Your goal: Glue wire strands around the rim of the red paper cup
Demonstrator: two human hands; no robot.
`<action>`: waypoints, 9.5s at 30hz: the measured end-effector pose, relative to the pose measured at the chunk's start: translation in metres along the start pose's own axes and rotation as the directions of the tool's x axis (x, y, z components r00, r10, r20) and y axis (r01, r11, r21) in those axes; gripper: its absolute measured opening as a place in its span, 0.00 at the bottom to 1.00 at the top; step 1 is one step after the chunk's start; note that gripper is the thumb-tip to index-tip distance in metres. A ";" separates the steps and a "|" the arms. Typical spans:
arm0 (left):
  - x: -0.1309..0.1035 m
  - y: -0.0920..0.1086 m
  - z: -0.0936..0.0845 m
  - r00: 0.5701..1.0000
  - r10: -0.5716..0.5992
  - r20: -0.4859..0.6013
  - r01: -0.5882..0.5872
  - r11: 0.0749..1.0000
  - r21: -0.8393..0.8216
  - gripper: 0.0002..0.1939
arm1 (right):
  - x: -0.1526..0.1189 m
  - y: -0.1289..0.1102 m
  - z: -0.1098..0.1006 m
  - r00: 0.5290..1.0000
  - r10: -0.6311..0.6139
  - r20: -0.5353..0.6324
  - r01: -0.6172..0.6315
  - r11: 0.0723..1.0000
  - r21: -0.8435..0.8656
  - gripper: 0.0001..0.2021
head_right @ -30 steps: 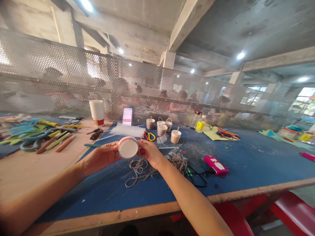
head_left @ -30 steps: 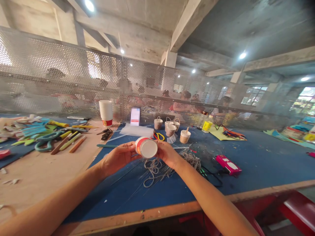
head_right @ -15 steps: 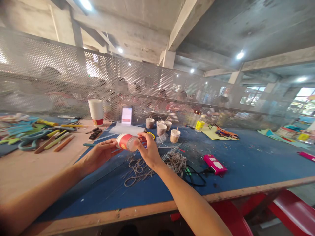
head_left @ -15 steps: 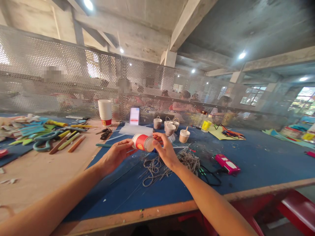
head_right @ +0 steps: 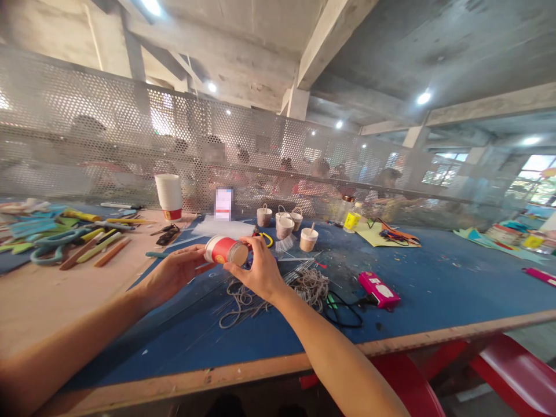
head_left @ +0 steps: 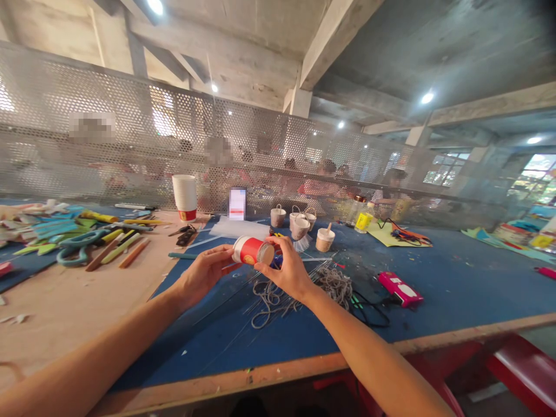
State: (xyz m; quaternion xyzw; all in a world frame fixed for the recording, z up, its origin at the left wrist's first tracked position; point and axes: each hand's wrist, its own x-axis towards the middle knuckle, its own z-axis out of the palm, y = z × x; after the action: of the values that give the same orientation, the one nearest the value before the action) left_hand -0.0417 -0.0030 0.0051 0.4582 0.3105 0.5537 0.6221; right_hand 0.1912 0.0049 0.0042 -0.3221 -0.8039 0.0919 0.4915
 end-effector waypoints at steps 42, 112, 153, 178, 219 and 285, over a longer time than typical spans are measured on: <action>-0.006 0.004 0.008 0.995 -0.039 0.089 0.044 0.997 -0.059 0.05 | 0.002 0.004 -0.002 0.999 0.004 0.044 -0.011 0.988 0.152 0.33; -0.016 0.007 0.018 0.981 -0.162 0.106 0.139 0.971 0.193 0.13 | 0.015 0.008 -0.017 0.910 0.307 0.278 -0.401 0.821 0.406 0.18; -0.006 -0.002 0.006 1.000 0.010 -0.023 -0.006 0.982 0.188 0.15 | 0.012 0.017 -0.018 0.907 0.311 0.284 -0.411 0.802 0.434 0.27; -0.004 0.003 0.007 0.977 0.129 -0.169 -0.117 0.990 0.075 0.16 | 0.006 -0.006 -0.014 0.877 0.282 0.389 -0.423 0.837 0.348 0.22; -0.003 -0.001 0.009 0.976 0.138 -0.171 -0.136 0.990 0.022 0.16 | -0.008 -0.020 0.000 0.940 -0.166 0.300 0.226 0.957 -0.181 0.16; -0.011 -0.005 0.008 0.946 -0.249 0.207 0.255 0.967 -0.001 0.14 | 0.011 0.000 -0.045 0.888 0.456 0.055 -0.382 0.667 0.640 0.23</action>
State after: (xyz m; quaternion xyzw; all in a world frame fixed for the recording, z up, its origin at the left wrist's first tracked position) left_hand -0.0348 -0.0152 0.0021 0.4607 0.2928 0.4236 0.7229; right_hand 0.2258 0.0035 0.0348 -0.3176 -0.6005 0.4504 0.5794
